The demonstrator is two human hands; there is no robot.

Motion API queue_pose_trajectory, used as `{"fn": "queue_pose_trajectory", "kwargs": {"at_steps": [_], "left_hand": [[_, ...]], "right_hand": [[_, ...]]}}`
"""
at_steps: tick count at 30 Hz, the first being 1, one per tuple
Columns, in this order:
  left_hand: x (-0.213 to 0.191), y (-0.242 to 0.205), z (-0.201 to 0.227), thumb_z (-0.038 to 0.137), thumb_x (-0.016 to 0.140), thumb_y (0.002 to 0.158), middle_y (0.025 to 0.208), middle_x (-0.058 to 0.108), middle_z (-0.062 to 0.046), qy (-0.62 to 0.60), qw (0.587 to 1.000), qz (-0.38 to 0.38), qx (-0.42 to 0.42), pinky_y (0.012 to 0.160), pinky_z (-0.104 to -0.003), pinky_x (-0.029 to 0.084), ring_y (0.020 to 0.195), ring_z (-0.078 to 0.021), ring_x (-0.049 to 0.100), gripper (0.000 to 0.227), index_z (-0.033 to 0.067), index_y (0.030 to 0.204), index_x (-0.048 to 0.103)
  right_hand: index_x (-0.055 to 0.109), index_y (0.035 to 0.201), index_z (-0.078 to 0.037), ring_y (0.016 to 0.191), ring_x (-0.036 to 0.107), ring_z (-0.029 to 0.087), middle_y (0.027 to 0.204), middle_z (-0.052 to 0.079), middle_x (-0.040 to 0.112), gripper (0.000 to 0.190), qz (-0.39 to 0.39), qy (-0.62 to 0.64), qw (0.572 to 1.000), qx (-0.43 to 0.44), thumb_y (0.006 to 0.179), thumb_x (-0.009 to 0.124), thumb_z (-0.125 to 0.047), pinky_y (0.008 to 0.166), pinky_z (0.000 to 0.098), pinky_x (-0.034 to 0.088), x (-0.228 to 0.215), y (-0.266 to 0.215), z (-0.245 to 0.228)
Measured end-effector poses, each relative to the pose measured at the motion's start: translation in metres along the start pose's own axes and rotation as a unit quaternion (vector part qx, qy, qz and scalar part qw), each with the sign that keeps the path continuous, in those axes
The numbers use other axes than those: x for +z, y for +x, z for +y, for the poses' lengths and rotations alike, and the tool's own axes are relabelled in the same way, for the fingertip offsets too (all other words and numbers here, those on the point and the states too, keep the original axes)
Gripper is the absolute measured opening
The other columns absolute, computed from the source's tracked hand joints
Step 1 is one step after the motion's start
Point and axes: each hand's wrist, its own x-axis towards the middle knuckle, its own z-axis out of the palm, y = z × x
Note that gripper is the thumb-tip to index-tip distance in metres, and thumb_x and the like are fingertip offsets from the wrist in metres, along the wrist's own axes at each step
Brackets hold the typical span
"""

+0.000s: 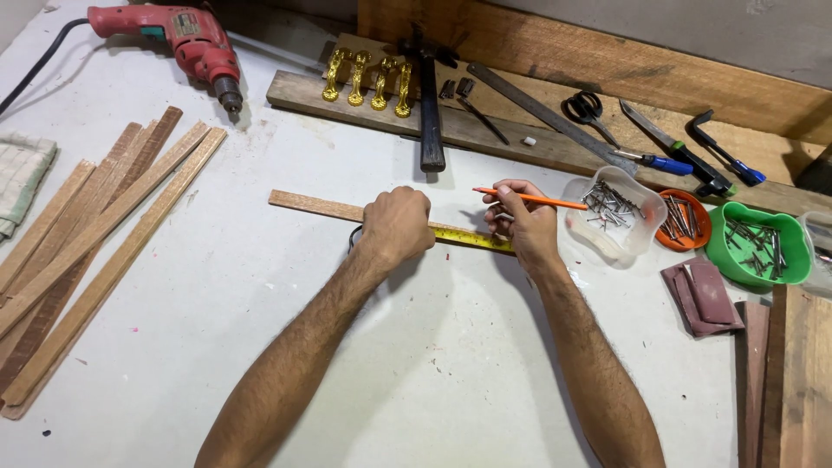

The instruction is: Measure wooden strips and sand metal components on a workshop table.

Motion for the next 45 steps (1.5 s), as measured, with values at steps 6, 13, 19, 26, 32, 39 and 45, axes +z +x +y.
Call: {"fn": "queue_pose_trajectory", "kwargs": {"at_steps": [6,13,19,26,32,39,45], "left_hand": [[-0.033,-0.034,0.017,0.012,0.07,0.087,0.087,0.076,-0.01,-0.063,0.997,-0.045,-0.022,0.08,-0.042,0.061,0.08,-0.0213,0.073,0.014,0.0086,0.099,0.077],[-0.043,-0.054,0.039,0.026,0.076,0.082,0.087,0.079,-0.011,-0.101,0.994,0.001,0.04,0.079,-0.041,0.063,0.079,-0.0237,0.076,0.027,0.0085,0.102,0.079],[-0.025,-0.07,0.068,0.054,0.072,0.082,0.09,0.077,-0.018,-0.244,0.959,0.029,0.139,0.068,-0.043,0.064,0.076,-0.0277,0.078,0.078,0.0053,0.138,0.045],[0.016,-0.058,0.098,0.07,0.054,0.09,0.119,0.056,-0.022,-0.262,0.915,0.128,0.28,0.07,-0.044,0.065,0.09,-0.0323,0.072,0.087,0.0008,0.142,0.041],[0.026,-0.034,0.122,0.066,0.053,0.098,0.125,0.051,-0.021,-0.228,0.887,0.181,0.359,0.084,-0.047,0.061,0.105,-0.0335,0.067,0.077,0.0041,0.142,0.043],[0.02,-0.005,0.172,0.06,0.056,0.096,0.127,0.051,-0.021,-0.214,0.888,0.15,0.378,0.087,-0.048,0.057,0.106,-0.0351,0.065,0.072,0.0052,0.141,0.046],[0.029,0.02,0.168,0.049,0.054,0.104,0.118,0.065,-0.016,-0.177,0.877,0.213,0.393,0.095,-0.047,0.051,0.109,-0.0337,0.063,0.054,0.0029,0.132,0.057]], "right_hand": [[0.066,0.121,-0.006,0.078,0.07,0.014,0.102,0.009,0.075,0.028,-0.027,-0.105,0.99,-0.096,0.106,0.055,-0.028,0.061,0.0277,0.057,-0.002,-0.009,-0.029],[0.074,0.119,-0.006,0.091,0.076,0.015,0.102,0.007,0.08,0.031,-0.046,-0.426,0.879,-0.21,0.101,0.068,-0.031,0.079,0.0281,0.059,-0.017,-0.059,-0.046],[0.068,0.128,-0.006,0.096,0.073,0.015,0.108,0.007,0.077,0.04,-0.092,-0.328,0.936,-0.09,0.095,0.073,-0.028,0.08,0.0297,0.06,-0.013,-0.116,-0.06],[0.055,0.14,0.001,0.107,0.072,0.017,0.117,0.01,0.072,0.067,-0.177,-0.285,0.936,-0.107,0.084,0.086,-0.018,0.091,0.0314,0.062,-0.035,-0.127,-0.055],[0.059,0.135,-0.002,0.1,0.074,0.016,0.116,0.009,0.07,0.063,-0.137,-0.33,0.932,-0.065,0.08,0.086,-0.015,0.083,0.0311,0.064,-0.056,-0.112,-0.08],[0.066,0.126,-0.004,0.096,0.077,0.023,0.106,0.012,0.077,0.063,-0.126,-0.477,0.861,-0.121,0.072,0.093,-0.021,0.082,0.0365,0.061,-0.103,-0.092,-0.106],[0.071,0.112,-0.008,0.1,0.065,0.029,0.101,0.011,0.072,0.063,-0.073,-0.527,0.824,-0.195,0.061,0.099,-0.03,0.085,0.0408,0.054,-0.136,-0.086,-0.074]]}}
